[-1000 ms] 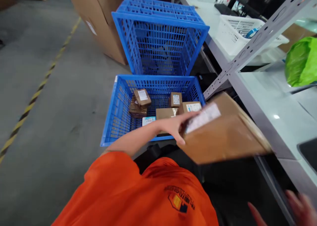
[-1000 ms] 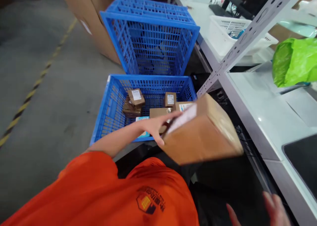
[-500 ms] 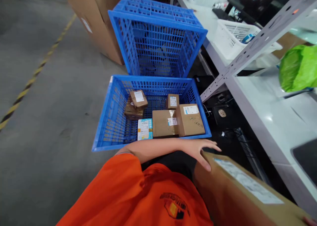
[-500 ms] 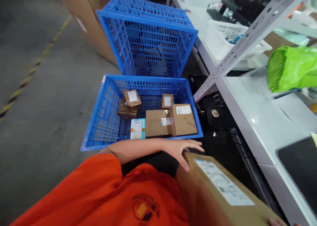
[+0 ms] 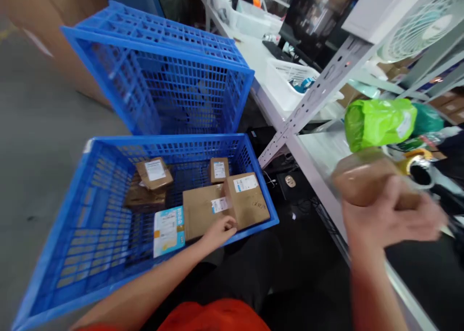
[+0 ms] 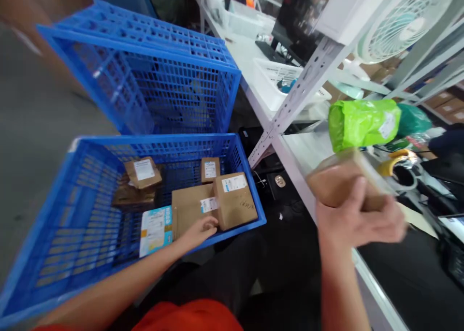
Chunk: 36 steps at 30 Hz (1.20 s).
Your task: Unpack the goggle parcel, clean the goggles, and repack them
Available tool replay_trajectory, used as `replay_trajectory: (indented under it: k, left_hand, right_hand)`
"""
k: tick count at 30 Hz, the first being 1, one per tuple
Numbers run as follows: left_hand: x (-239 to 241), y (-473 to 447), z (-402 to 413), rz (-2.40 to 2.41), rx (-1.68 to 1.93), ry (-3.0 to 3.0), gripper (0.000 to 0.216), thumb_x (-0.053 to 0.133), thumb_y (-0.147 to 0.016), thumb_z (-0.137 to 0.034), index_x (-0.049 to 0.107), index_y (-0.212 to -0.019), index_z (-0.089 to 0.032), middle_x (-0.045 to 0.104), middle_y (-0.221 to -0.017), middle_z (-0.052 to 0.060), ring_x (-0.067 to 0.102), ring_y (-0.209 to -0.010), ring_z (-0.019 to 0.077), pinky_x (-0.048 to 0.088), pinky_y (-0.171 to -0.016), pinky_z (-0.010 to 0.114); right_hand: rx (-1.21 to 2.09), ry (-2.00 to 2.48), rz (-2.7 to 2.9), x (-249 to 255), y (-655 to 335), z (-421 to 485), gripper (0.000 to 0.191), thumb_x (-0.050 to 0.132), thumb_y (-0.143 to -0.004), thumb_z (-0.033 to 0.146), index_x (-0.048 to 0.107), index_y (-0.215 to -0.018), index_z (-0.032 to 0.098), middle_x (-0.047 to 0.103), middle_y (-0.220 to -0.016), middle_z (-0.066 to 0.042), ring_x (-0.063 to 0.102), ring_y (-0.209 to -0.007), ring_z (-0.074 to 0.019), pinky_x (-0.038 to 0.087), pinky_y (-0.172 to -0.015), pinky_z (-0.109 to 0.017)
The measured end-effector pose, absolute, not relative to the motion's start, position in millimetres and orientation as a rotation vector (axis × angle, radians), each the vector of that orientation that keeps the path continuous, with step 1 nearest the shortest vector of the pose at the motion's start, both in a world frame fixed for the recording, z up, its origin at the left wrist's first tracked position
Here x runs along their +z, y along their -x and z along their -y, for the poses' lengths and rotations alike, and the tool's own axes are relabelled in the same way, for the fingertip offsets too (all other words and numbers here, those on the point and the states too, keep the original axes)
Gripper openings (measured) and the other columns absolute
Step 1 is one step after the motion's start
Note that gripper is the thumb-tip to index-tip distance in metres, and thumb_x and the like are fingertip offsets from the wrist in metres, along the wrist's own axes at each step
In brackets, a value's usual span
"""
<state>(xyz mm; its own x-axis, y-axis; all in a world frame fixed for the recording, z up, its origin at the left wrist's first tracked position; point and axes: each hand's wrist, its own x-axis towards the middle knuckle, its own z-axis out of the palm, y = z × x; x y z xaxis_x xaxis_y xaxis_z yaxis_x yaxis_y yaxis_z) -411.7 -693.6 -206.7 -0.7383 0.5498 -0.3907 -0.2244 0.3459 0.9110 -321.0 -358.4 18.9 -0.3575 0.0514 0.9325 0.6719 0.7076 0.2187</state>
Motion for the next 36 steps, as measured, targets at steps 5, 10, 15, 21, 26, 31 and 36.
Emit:
replay_trajectory:
  k: [5, 10, 15, 21, 26, 31, 36]
  left_hand:
    - [-229.5, 425.6, 675.3, -1.930, 1.401, -0.298, 0.046, 0.064, -0.069, -0.065, 0.064, -0.086, -0.022, 0.067, -0.070, 0.003, 0.068, -0.074, 0.0265, 0.057, -0.074, 0.040]
    - [-232.6, 448.5, 644.4, -1.883, 1.412, -0.327, 0.052, 0.064, -0.056, -0.069, 0.065, -0.080, -0.023, 0.073, -0.080, 0.007, 0.072, -0.082, 0.0302, 0.057, -0.083, 0.042]
    - [-218.8, 469.0, 603.9, -1.980, 1.428, -0.373, 0.053, 0.063, -0.057, -0.071, 0.068, -0.083, -0.025, 0.075, -0.085, 0.008, 0.073, -0.090, 0.0341, 0.059, -0.088, 0.047]
    - [-220.9, 465.8, 572.2, -1.987, 1.334, -0.489, 0.043, 0.059, -0.060, -0.064, 0.069, -0.082, -0.028, 0.079, -0.088, 0.006, 0.073, -0.096, 0.0356, 0.058, -0.092, 0.047]
    - [-215.8, 450.5, 567.6, -2.023, 1.266, -0.590, 0.040, 0.058, -0.061, -0.062, 0.069, -0.079, -0.028, 0.077, -0.081, 0.006, 0.073, -0.085, 0.0342, 0.060, -0.082, 0.047]
    - [-192.3, 446.0, 582.4, -2.115, 1.278, -0.597, 0.029, 0.056, -0.073, -0.041, 0.072, -0.090, -0.022, 0.075, -0.087, 0.007, 0.072, -0.086, 0.0280, 0.059, -0.083, 0.042]
    - [-200.4, 480.3, 629.4, -2.266, 1.281, -0.409, 0.032, 0.061, -0.078, -0.020, 0.072, -0.108, -0.020, 0.073, -0.111, 0.008, 0.067, -0.105, 0.0236, 0.053, -0.100, 0.036]
  right_hand:
    - [-0.893, 0.604, 1.952, -14.2, 368.6, 373.6, 0.068, 0.064, -0.087, 0.037, 0.048, -0.152, 0.025, 0.043, -0.138, -0.024, 0.044, -0.125, -0.0433, 0.037, -0.092, -0.068]
    - [-0.920, 0.593, 1.969, -26.1, 376.2, 379.5, 0.056, 0.069, -0.084, 0.029, 0.059, -0.140, 0.029, 0.052, -0.135, -0.017, 0.048, -0.120, -0.0324, 0.035, -0.099, -0.055]
    - [-0.804, 0.476, 1.965, -16.2, 377.4, 373.0, 0.048, 0.071, -0.083, 0.031, 0.065, -0.131, 0.033, 0.058, -0.131, -0.013, 0.051, -0.116, -0.0301, 0.031, -0.100, -0.052]
    - [-0.716, 0.374, 2.007, -12.1, 385.7, 381.4, 0.040, 0.072, -0.085, 0.034, 0.068, -0.125, 0.039, 0.064, -0.129, -0.009, 0.050, -0.117, -0.0265, 0.031, -0.104, -0.050]
    - [-0.683, 0.444, 2.155, -3.9, 426.8, 365.2, 0.047, 0.058, -0.096, 0.034, 0.056, -0.143, 0.035, 0.056, -0.147, -0.011, 0.048, -0.130, -0.0275, 0.034, -0.103, -0.051]
    - [-0.517, 0.499, 2.475, -2.7, 452.2, 349.8, 0.053, 0.026, -0.107, 0.016, 0.028, -0.160, 0.020, 0.029, -0.163, -0.020, 0.035, -0.146, -0.0313, 0.037, -0.100, -0.057]
    - [-0.385, 0.427, 2.440, -26.4, 414.5, 327.9, 0.060, 0.058, -0.097, 0.045, 0.050, -0.150, 0.017, 0.018, -0.166, -0.026, 0.020, -0.150, -0.0482, 0.033, -0.103, -0.071]
